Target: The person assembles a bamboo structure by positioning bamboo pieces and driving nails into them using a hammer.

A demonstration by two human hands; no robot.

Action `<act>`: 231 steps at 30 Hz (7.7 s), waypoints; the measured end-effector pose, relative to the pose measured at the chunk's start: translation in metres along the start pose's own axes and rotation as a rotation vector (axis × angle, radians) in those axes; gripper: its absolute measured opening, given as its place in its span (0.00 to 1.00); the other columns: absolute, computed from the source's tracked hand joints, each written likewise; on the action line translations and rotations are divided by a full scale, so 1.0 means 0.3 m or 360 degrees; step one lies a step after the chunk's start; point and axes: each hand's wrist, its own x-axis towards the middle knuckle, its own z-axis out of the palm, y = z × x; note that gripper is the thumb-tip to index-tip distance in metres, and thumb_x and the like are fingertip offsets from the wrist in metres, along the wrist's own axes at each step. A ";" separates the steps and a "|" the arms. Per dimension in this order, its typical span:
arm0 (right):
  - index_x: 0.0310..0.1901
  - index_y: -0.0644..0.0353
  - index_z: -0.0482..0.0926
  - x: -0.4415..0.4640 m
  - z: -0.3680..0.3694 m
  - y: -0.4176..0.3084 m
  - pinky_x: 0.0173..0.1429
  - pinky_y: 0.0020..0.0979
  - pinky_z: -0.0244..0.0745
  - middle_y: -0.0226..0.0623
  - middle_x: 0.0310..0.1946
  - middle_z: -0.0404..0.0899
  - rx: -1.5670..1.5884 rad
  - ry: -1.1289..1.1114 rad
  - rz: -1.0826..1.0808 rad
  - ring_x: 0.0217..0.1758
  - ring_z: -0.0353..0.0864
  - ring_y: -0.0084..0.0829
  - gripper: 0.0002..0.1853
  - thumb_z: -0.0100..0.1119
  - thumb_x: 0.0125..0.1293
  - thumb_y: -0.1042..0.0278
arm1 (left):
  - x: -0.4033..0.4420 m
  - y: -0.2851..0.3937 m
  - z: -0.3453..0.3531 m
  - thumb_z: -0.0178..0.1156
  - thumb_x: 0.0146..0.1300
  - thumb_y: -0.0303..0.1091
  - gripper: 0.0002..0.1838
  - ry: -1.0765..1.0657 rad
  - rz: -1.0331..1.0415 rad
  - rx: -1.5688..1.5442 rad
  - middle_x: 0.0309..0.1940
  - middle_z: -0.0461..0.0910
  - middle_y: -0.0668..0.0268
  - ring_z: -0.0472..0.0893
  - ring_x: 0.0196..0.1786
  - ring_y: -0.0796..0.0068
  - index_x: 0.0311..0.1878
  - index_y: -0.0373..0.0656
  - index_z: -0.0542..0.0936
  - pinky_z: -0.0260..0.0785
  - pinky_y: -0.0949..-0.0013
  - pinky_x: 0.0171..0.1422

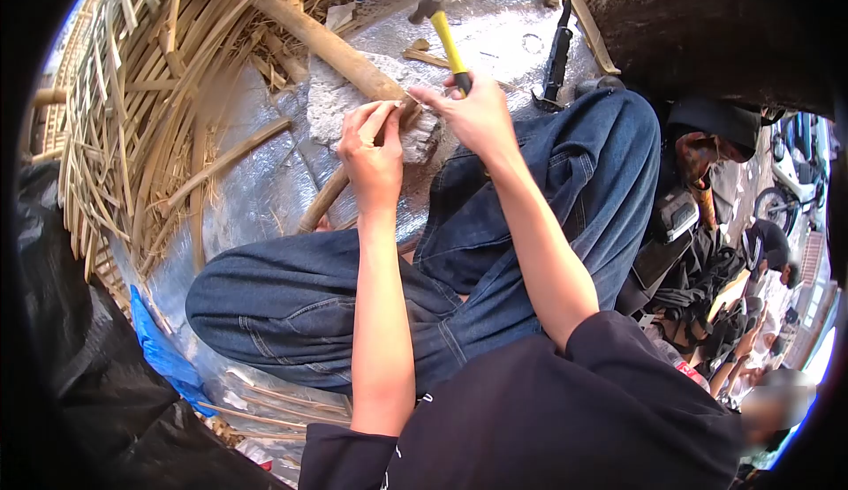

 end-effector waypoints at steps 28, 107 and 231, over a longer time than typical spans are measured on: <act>0.39 0.64 0.68 -0.369 -0.198 -0.100 0.30 0.54 0.66 0.57 0.20 0.75 -0.0988 -0.0330 -0.0603 0.26 0.77 0.61 0.12 0.50 0.78 0.64 | -0.010 -0.016 -0.008 0.70 0.57 0.24 0.05 0.0092 -0.0052 -0.0184 0.36 0.85 0.61 0.82 0.41 0.60 0.37 0.37 0.87 0.75 0.62 0.49; 0.39 0.65 0.69 -0.389 -0.219 -0.142 0.26 0.45 0.61 0.52 0.17 0.69 -0.0789 -0.0388 -0.0430 0.19 0.70 0.54 0.11 0.51 0.78 0.67 | -0.028 0.005 -0.010 0.70 0.58 0.26 0.05 0.0111 0.0018 0.0123 0.36 0.84 0.63 0.81 0.42 0.61 0.38 0.39 0.88 0.74 0.62 0.48; 0.41 0.64 0.66 -0.324 -0.250 -0.135 0.31 0.56 0.70 0.56 0.20 0.77 -0.1209 -0.0502 -0.0813 0.26 0.79 0.60 0.11 0.50 0.77 0.65 | 0.051 -0.076 -0.239 0.39 0.70 0.74 0.49 -0.1309 -0.0861 0.0824 0.47 0.81 0.33 0.80 0.55 0.35 0.51 0.28 0.83 0.71 0.46 0.61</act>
